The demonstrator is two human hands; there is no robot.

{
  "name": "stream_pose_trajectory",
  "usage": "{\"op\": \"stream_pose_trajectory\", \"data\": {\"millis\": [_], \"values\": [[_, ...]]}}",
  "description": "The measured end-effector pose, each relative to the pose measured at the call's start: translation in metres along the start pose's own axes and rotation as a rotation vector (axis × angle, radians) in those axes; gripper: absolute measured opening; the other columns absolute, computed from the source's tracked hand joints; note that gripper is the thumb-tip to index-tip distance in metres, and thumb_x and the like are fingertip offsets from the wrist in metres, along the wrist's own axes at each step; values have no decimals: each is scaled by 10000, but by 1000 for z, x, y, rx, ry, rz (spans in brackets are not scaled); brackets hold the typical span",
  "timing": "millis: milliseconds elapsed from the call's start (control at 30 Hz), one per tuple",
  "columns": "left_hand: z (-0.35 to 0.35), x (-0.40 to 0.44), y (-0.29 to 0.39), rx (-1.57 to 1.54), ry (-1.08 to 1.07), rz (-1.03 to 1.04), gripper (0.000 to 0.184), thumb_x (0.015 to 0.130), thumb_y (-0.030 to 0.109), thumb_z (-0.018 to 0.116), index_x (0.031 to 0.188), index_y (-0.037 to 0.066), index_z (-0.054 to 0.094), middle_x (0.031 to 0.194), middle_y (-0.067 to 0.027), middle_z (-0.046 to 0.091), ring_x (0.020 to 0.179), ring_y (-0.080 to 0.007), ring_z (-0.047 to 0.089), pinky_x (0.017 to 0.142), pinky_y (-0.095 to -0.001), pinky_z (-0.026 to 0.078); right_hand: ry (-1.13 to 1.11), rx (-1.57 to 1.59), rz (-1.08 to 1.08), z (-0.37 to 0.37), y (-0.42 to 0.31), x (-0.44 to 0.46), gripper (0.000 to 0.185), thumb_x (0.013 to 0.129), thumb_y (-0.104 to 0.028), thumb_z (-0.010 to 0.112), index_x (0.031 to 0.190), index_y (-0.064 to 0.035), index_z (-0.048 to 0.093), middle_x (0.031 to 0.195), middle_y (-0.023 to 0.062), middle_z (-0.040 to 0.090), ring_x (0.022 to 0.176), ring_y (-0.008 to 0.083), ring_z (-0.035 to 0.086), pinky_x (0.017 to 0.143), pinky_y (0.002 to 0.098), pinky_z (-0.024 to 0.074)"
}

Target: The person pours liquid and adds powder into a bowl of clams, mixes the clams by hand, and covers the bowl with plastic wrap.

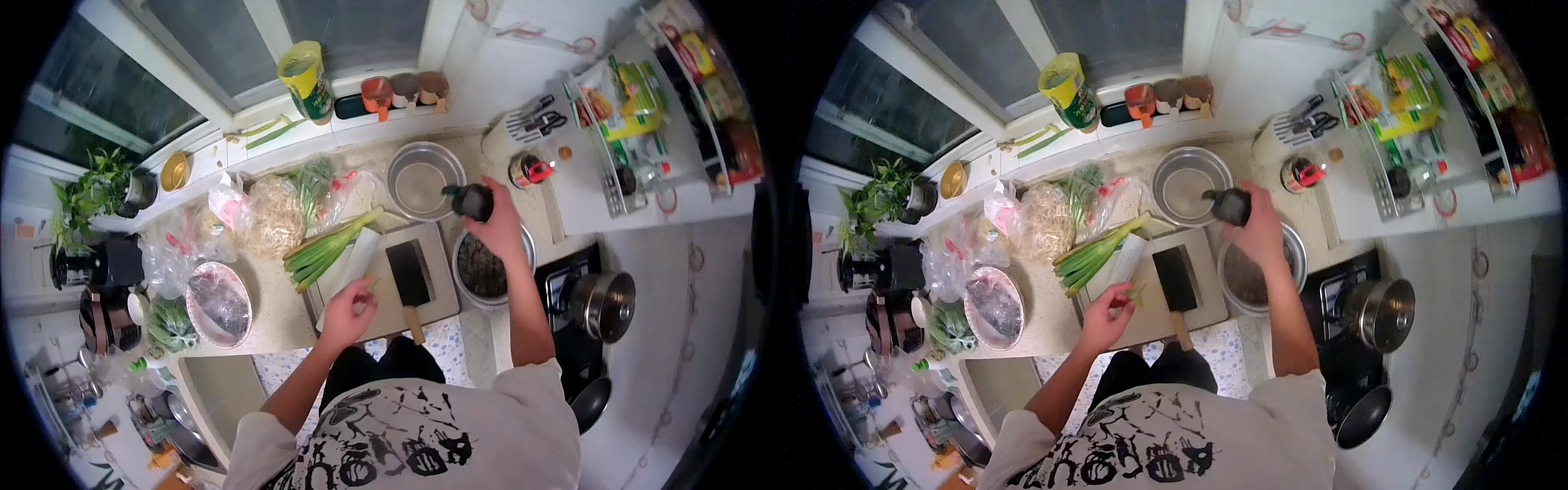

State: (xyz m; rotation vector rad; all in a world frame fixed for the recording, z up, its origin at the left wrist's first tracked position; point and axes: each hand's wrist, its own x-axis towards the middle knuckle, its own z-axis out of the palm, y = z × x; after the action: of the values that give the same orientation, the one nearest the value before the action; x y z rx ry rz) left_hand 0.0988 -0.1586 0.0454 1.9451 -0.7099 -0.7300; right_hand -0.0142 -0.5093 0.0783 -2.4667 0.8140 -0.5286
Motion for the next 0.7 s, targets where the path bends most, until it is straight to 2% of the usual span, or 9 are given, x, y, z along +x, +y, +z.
{"op": "stream_pose_trajectory", "data": {"millis": [100, 200, 300, 433, 533, 600, 633, 667, 700], "values": [[4, 22, 39, -108, -75, 45, 355, 954, 223, 670, 1277, 107, 579, 800, -78, 665, 675, -188, 678, 643, -317, 532, -113, 206, 112, -16, -55, -62, 877, 666, -163, 857, 1431, -50, 444, 1286, 201, 585, 1177, 350, 615, 982, 407, 502], [0, 35, 77, -187, -298, -103, 264, 1033, 254, 567, 1249, 102, 564, 765, -29, 602, 651, -116, 609, 599, -277, 503, -199, 316, 94, -25, -96, -108, 819, 693, -159, 831, 1419, -124, 453, 1321, 151, 574, 1107, 381, 636, 899, 433, 538], [-7, 32, 104, -73, -574, -196, 268, 1065, 330, 493, 1160, 89, 561, 670, -17, 560, 570, -123, 600, 552, -276, 499, -266, 203, 50, -44, -129, -131, 827, 682, -148, 822, 1424, -130, 456, 1322, 147, 572, 1091, 391, 634, 887, 431, 541], [-3, 23, 80, -222, -762, -188, 260, 1081, 321, 456, 1120, 80, 545, 661, -20, 554, 564, -136, 618, 538, -277, 517, -262, 151, -15, -54, -134, -155, 834, 668, -76, 836, 1407, -54, 451, 1332, 152, 579, 1174, 355, 619, 949, 386, 520], [2, 14, 68, -346, -793, -150, 249, 1089, 293, 436, 1103, 63, 528, 686, -28, 564, 588, -148, 632, 573, -281, 548, -181, 323, 56, -53, -136, -173, 876, 670, -6, 811, 1455, -61, 426, 1350, 128, 582, 1052, 257, 641, 891, 335, 510], [3, 8, 64, -501, -786, -199, 248, 1094, 277, 419, 1084, 48, 514, 722, -38, 576, 623, -157, 648, 614, -292, 573, -141, 446, 156, -52, -131, -185, 909, 667, 28, 799, 1480, -60, 402, 1386, 109, 564, 931, 191, 601, 826, 304, 492], [4, 4, 61, -488, -772, -153, 247, 1092, 261, 416, 1100, 36, 517, 745, -51, 595, 664, -160, 668, 638, -292, 574, -119, 509, 204, -51, -128, -191, 926, 665, 45, 793, 1493, -60, 391, 1404, 100, 556, 871, 158, 581, 794, 288, 483], [5, 0, 58, -475, -758, -107, 248, 1089, 245, 414, 1116, 23, 520, 768, -64, 614, 706, -163, 688, 663, -291, 574, -57, 523, 169, -47, -125, -197, 827, 689, 57, 762, 1449, -69, 462, 1323, 64, 576, 783, 121, 506, 735, 265, 451], [7, -3, 55, -463, -742, -60, 251, 1087, 230, 411, 1132, 10, 524, 791, -77, 634, 748, -166, 709, 688, -291, 575, -11, 494, 160, -48, -127, -200, 728, 701, 28, 766, 1380, -75, 524, 1234, 70, 567, 788, 145, 521, 742, 280, 461]]}}
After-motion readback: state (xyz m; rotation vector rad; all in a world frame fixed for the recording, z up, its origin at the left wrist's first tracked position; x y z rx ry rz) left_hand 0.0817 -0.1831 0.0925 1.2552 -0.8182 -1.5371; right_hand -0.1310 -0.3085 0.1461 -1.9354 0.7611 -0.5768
